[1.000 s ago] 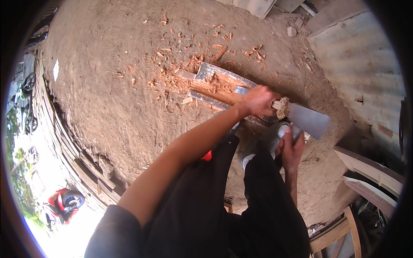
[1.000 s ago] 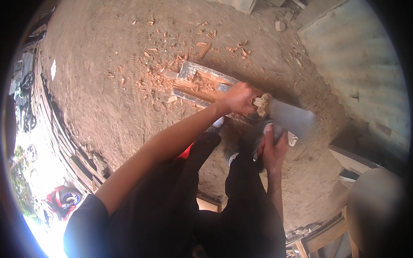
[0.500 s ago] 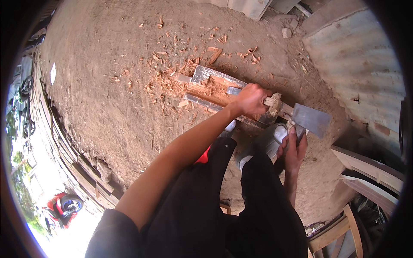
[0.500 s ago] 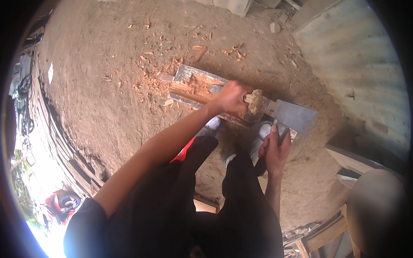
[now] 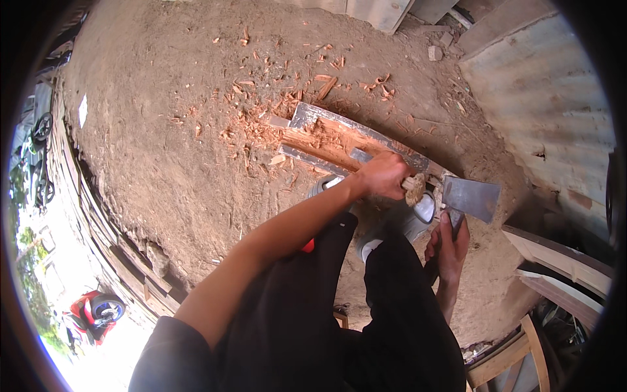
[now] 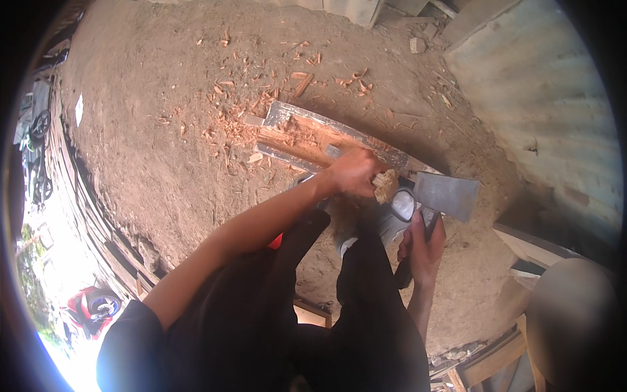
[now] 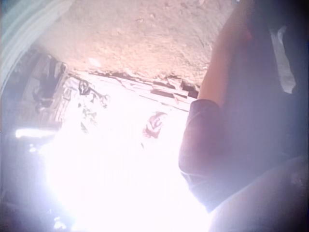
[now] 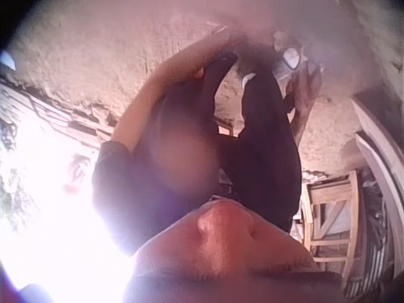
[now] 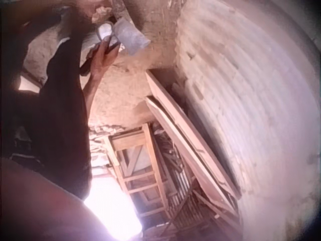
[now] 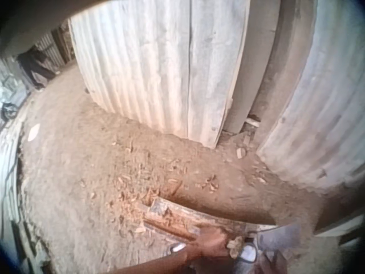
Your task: The person uses a small axe to repeatedly strike and chip away at a rectangular wooden block placed on the ground. Wood shavings accumulate around the block as the person continues to carve the same area.
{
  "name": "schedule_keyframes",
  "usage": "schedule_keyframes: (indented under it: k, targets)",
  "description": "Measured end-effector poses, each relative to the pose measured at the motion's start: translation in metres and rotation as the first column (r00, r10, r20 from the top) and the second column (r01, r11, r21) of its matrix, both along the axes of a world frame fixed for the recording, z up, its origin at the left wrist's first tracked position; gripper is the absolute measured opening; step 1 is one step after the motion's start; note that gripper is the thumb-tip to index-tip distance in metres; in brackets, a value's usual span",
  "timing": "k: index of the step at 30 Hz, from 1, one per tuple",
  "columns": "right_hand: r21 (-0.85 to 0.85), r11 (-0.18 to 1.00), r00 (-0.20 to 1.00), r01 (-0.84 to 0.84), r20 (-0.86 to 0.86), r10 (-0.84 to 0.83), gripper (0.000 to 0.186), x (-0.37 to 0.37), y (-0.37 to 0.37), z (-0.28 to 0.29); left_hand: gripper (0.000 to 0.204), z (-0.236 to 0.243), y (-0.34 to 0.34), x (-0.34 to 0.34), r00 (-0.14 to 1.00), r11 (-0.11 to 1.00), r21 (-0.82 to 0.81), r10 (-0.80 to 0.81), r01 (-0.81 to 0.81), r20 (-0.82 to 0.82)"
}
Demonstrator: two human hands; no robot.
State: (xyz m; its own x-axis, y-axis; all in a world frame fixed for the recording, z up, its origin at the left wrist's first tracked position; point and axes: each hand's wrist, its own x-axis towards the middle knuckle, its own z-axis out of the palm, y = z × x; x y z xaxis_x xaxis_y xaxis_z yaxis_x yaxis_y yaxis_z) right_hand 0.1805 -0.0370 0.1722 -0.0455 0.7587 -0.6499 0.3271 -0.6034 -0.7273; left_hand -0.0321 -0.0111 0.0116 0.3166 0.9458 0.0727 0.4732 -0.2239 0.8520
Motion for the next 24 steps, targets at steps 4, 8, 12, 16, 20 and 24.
schedule_keyframes:
  k: [4,8,12,16,20,24]
  targets:
    - [-0.019,0.999,0.999,-0.040,0.029,0.041,0.021,0.002,-0.008,0.008,0.029,0.002,0.000,0.004,1.000,1.000,-0.009,0.017,-0.017,0.002]
    - [0.041,0.996,0.995,-0.078,0.060,0.076,0.022,0.004,-0.018,-0.010,0.026,-0.003,0.005,0.004,0.998,0.998,0.027,0.065,-0.065,0.017]
    - [0.016,0.971,0.965,-0.238,0.121,0.234,0.021,-0.003,-0.010,-0.019,0.026,-0.001,0.004,0.002,0.998,0.999,-0.007,0.053,-0.053,-0.025]
    - [0.059,0.995,0.997,-0.082,0.013,0.081,0.022,-0.005,-0.004,-0.009,0.024,-0.007,0.005,-0.006,0.987,0.990,0.033,0.136,-0.139,0.083]
    - [0.070,0.994,0.996,-0.080,-0.024,0.082,0.022,-0.003,-0.011,-0.015,0.024,-0.008,0.007,-0.007,0.970,0.981,0.005,0.192,-0.195,0.149]
    - [0.059,0.980,0.981,-0.191,0.055,0.188,0.021,-0.005,-0.006,-0.020,0.023,-0.009,0.006,-0.008,0.981,0.985,0.046,0.160,-0.166,0.105]
